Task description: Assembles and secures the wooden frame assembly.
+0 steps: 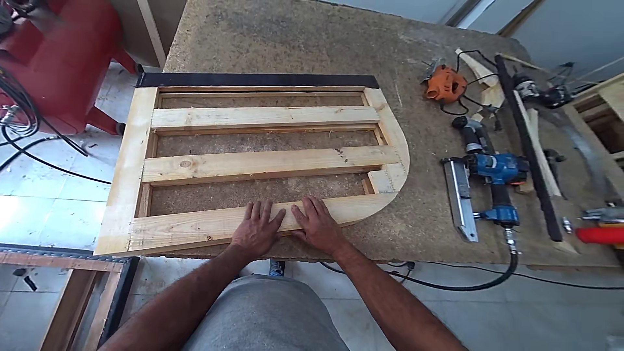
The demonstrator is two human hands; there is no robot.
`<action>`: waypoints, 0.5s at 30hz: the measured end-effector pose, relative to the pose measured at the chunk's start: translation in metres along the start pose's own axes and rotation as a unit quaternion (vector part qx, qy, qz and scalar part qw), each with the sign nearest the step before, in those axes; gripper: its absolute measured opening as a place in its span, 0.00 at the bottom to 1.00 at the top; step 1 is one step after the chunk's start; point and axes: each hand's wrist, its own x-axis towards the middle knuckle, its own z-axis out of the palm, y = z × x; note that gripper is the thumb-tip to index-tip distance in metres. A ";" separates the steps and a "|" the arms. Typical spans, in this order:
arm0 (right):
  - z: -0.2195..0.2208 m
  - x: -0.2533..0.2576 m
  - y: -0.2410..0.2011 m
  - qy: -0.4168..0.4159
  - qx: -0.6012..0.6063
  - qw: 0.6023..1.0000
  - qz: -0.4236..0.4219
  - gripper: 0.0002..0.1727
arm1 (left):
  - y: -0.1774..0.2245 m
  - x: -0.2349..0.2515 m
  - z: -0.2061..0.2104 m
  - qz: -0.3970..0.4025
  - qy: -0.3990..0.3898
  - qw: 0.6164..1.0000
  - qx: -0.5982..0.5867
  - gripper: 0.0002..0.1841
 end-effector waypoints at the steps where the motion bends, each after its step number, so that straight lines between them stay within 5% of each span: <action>1: -0.001 0.000 0.000 -0.001 0.001 1.000 -0.001 0.39 | 0.002 0.001 0.001 0.000 0.002 1.000 0.009 0.34; 15: -0.004 0.001 0.000 0.005 0.002 1.000 -0.013 0.38 | 0.003 0.001 0.003 0.003 0.002 0.999 0.054 0.35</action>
